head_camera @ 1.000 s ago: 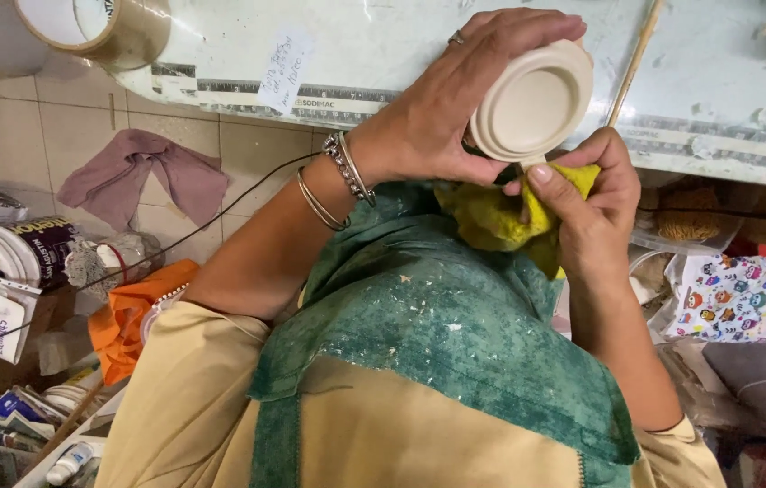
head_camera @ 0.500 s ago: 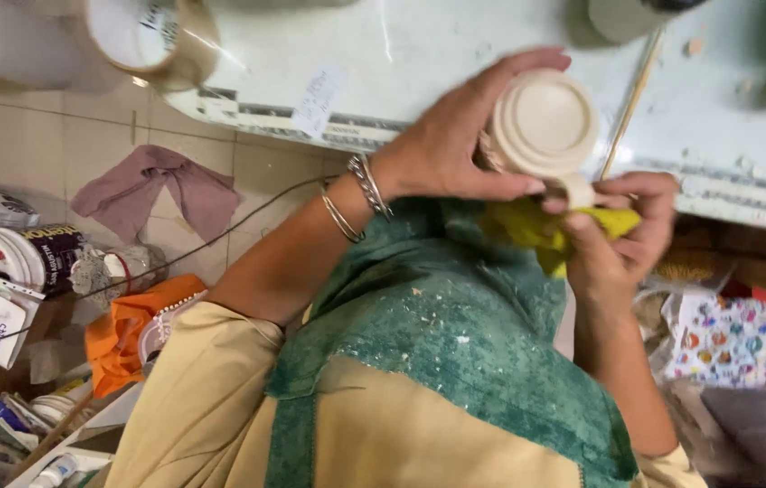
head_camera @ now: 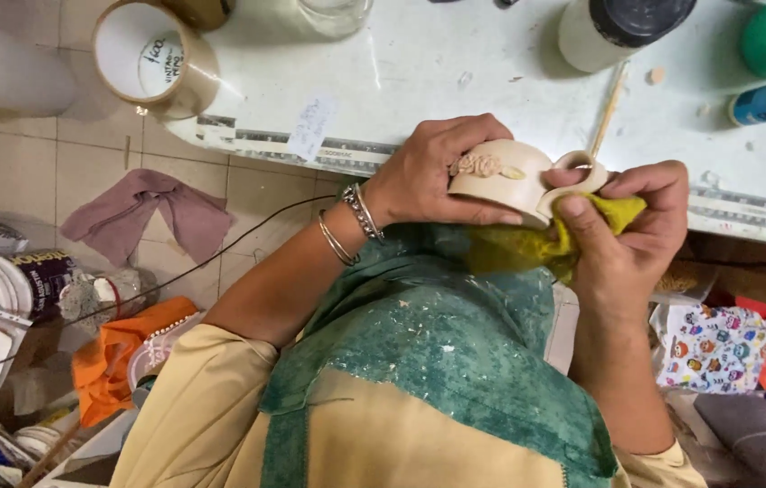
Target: Painting and detailing a ceramic mug with floral patterns using a brush and cloth.
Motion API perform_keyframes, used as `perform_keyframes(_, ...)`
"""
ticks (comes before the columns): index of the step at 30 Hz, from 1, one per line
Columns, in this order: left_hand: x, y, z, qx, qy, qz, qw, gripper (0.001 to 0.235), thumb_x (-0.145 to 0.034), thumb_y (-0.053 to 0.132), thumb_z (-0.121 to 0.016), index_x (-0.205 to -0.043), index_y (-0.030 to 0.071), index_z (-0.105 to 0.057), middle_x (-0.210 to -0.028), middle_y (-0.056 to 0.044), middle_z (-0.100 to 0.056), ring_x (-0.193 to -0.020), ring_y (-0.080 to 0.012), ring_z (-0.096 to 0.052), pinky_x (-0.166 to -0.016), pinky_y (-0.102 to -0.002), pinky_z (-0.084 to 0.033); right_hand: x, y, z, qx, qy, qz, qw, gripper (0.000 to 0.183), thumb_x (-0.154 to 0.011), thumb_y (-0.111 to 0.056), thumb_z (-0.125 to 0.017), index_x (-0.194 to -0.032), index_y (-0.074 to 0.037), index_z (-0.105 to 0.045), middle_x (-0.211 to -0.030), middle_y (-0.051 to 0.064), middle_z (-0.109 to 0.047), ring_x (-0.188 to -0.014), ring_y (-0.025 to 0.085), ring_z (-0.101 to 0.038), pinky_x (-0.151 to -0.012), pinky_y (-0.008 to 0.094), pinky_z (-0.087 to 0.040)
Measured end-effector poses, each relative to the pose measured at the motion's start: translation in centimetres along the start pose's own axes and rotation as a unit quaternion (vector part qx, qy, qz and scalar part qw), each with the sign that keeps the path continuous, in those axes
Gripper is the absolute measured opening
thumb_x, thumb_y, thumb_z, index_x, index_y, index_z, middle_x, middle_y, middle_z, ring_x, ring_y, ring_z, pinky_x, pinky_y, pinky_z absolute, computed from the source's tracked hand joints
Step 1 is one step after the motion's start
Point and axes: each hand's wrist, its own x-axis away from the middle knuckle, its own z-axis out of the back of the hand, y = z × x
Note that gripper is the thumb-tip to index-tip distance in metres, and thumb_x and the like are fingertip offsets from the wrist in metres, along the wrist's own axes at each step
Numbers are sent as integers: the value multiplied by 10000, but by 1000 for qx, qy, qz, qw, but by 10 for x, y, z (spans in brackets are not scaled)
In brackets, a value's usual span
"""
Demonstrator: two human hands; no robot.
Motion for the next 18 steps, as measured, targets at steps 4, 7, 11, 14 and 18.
perform_keyframes(4,2,0,-2,9,2,3,1000,521,-712,429,-749,-1000,72,-502,-880,-35,-586,-743,-192,-597,-594,-277,-510,0,-1,9,-15,-64,-15,998,344,-820,3,-630,-960,-138,-349,-933,155,-586,-963,249,-587,-955,362,-458)
perform_keyframes(7,2,0,-2,10,4,5,1000,518,-706,425,-754,-991,70,-506,-859,-36,-590,-718,-182,-587,-578,-270,-493,0,-5,6,-45,-79,-56,994,394,-782,13,-642,-968,-138,-328,-946,186,-575,-1003,262,-544,-703,277,-481)
perform_keyframes(11,4,-8,-5,-2,-14,-18,1000,535,-714,419,-761,-1023,77,-491,-885,-44,-596,-745,-194,-609,-571,-258,-539,3,0,0,-8,5,-35,999,414,-776,42,-688,-925,-142,-349,-796,97,-574,-845,201,-649,-885,285,-517)
perform_keyframes(14,3,-9,-5,-9,-18,-40,999,558,-707,379,-797,-1032,53,-481,-916,-54,-578,-766,-205,-599,-620,-289,-534,7,2,-5,24,51,1,998,359,-840,8,-662,-913,-121,-335,-782,98,-555,-801,218,-655,-761,235,-517)
perform_keyframes(18,5,-19,-10,9,-39,-89,995,576,-714,303,-830,-1057,60,-436,-931,-60,-555,-783,-189,-573,-610,-254,-530,6,-6,-11,14,78,9,997,321,-888,-133,-603,-830,-137,-287,-598,16,-375,-686,268,-635,-459,205,-366)
